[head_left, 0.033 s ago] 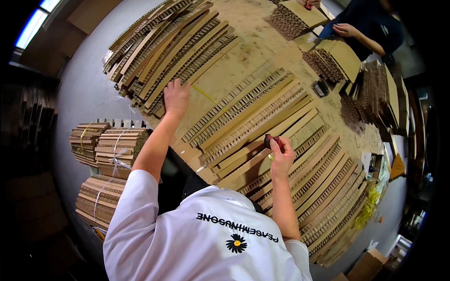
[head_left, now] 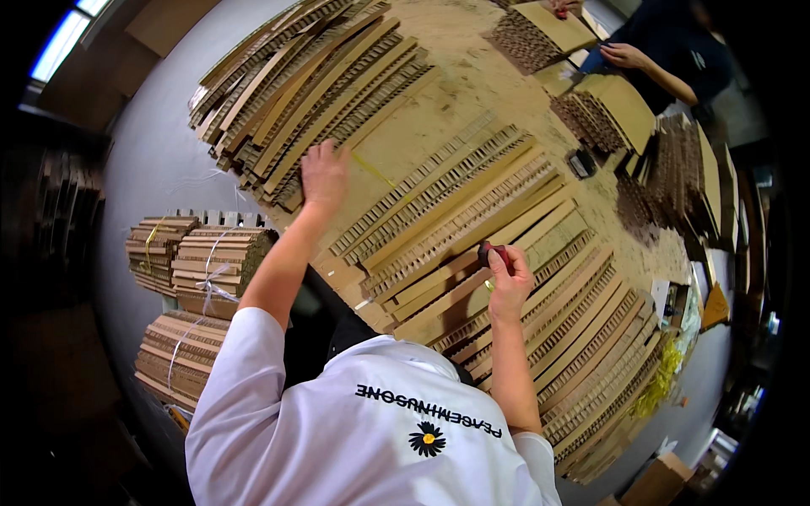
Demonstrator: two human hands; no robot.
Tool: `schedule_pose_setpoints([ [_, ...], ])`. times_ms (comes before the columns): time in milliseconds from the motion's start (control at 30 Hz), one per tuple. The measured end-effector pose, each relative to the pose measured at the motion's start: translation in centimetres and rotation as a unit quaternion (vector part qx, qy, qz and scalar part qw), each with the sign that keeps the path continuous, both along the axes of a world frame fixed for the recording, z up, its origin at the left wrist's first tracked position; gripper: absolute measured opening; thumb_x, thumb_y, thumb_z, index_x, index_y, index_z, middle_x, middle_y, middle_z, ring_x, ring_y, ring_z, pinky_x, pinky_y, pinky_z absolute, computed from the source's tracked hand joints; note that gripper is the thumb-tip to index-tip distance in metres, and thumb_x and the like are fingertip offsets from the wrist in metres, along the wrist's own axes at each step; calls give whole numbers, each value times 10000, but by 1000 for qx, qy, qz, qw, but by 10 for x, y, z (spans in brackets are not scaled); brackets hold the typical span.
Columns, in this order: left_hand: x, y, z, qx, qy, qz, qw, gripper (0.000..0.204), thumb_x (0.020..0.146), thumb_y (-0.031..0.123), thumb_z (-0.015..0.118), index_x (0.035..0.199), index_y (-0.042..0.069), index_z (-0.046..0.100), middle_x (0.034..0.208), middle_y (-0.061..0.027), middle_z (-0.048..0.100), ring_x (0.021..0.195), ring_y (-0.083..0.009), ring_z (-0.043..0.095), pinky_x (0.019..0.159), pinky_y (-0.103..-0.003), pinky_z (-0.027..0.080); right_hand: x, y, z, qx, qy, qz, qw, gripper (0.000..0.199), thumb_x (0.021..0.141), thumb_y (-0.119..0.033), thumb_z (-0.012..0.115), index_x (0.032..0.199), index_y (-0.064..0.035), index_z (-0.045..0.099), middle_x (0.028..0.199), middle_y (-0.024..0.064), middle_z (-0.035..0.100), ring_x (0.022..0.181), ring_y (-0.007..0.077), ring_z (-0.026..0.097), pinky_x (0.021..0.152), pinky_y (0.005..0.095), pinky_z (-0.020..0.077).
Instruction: The person marks multiple thin wooden slats on a workbench using a red marker. They pick up each slat, draw a line along its length, and place it back on the table. The process is repeated for several pieces.
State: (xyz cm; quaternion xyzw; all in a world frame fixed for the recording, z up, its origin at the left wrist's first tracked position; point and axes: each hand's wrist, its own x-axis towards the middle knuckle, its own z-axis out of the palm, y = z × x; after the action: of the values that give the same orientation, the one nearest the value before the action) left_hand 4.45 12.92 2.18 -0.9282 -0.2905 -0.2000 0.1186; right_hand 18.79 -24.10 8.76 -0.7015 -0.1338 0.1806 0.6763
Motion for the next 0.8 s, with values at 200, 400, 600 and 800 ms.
schedule_pose_setpoints([
  [200,11,-111,-10,-294,-52,-19,954,384,918,183,746,1256,38,636,1184,-191,621,1148,-377,594,948,-486,518,36,54,-5,43,26,80,996,99,940,-14,764,995,28,692,999,12,596,892,110,536,823,241,445],
  [400,13,-123,-24,-342,-44,26,938,350,874,140,780,1160,30,612,1172,-186,618,1123,-388,584,953,-509,498,98,155,-25,-58,-103,236,964,119,919,-62,789,978,18,724,921,25,621,834,122,559,794,268,466],
  [600,-1,-90,-25,-241,-17,-31,970,376,834,128,781,1155,61,597,1159,-155,635,1117,-377,587,956,-483,478,123,183,-51,-120,-131,311,933,185,889,-120,835,978,15,747,899,71,674,840,167,635,772,297,507],
  [800,-4,-108,-35,-315,-106,5,943,426,827,73,738,1238,92,626,1176,-91,693,1129,-309,620,945,-451,489,125,148,-33,-139,-103,408,896,151,873,-39,840,987,9,754,923,13,654,842,114,592,789,262,483],
])
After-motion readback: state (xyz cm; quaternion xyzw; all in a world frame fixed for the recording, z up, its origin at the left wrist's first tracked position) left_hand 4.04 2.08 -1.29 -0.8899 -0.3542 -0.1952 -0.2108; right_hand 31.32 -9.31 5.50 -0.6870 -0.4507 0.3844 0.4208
